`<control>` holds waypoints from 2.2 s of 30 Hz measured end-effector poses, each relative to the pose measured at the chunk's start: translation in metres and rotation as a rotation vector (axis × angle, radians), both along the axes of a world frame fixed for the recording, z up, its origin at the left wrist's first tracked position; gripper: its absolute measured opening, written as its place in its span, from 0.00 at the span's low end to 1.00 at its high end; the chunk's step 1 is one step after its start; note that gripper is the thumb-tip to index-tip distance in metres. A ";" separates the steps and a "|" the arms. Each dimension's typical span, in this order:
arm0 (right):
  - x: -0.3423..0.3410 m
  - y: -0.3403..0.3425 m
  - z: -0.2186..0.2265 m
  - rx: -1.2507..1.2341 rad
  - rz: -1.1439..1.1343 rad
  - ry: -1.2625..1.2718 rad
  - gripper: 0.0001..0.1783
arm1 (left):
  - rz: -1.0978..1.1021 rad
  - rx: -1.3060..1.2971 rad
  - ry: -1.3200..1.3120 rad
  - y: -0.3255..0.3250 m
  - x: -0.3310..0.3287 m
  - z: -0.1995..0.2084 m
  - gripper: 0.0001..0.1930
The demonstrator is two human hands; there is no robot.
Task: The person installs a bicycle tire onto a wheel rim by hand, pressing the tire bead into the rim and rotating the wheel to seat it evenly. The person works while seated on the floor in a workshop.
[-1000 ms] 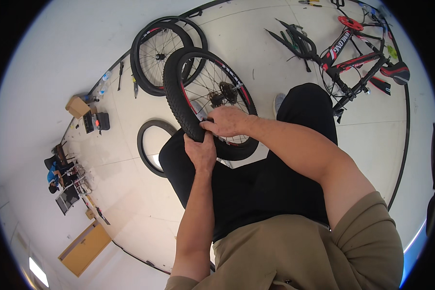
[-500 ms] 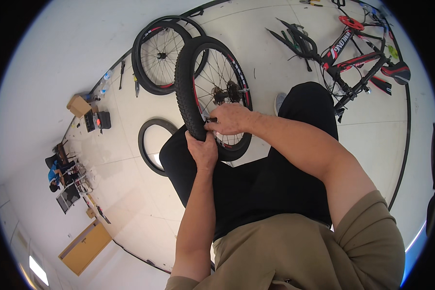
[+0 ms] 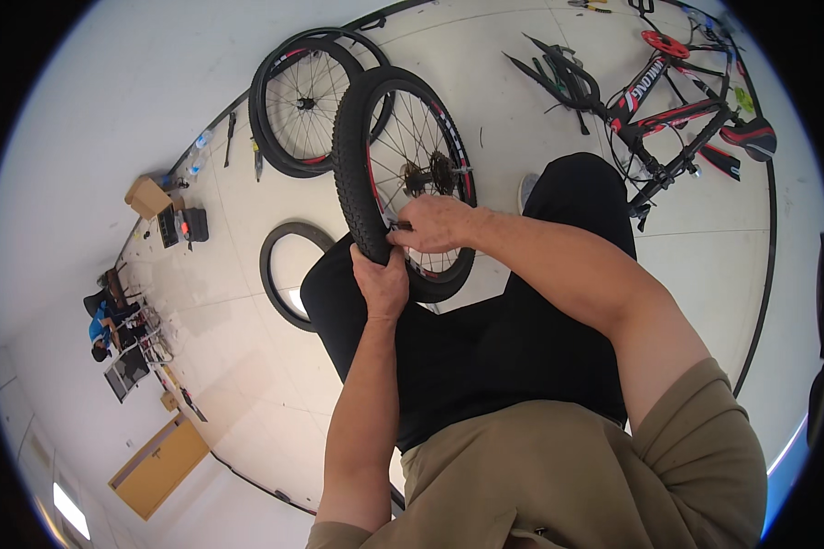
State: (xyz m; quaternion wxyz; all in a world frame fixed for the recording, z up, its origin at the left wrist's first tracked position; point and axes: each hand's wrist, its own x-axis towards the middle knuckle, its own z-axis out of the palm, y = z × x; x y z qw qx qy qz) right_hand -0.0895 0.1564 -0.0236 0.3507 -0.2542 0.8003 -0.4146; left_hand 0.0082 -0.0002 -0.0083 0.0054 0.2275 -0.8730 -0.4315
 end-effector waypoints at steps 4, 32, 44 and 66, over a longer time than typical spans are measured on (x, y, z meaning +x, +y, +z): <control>0.000 0.002 -0.003 -0.024 0.001 -0.010 0.30 | -0.021 -0.006 -0.005 0.000 -0.001 0.003 0.17; -0.016 -0.007 -0.024 0.032 0.020 0.147 0.14 | 0.036 0.183 0.029 -0.011 -0.002 -0.009 0.17; -0.011 -0.006 -0.037 -0.079 -0.020 0.115 0.15 | 0.148 0.292 0.049 0.006 -0.024 0.015 0.27; -0.011 -0.011 -0.015 0.136 0.135 0.346 0.11 | 0.310 0.126 -0.042 0.001 -0.061 0.007 0.16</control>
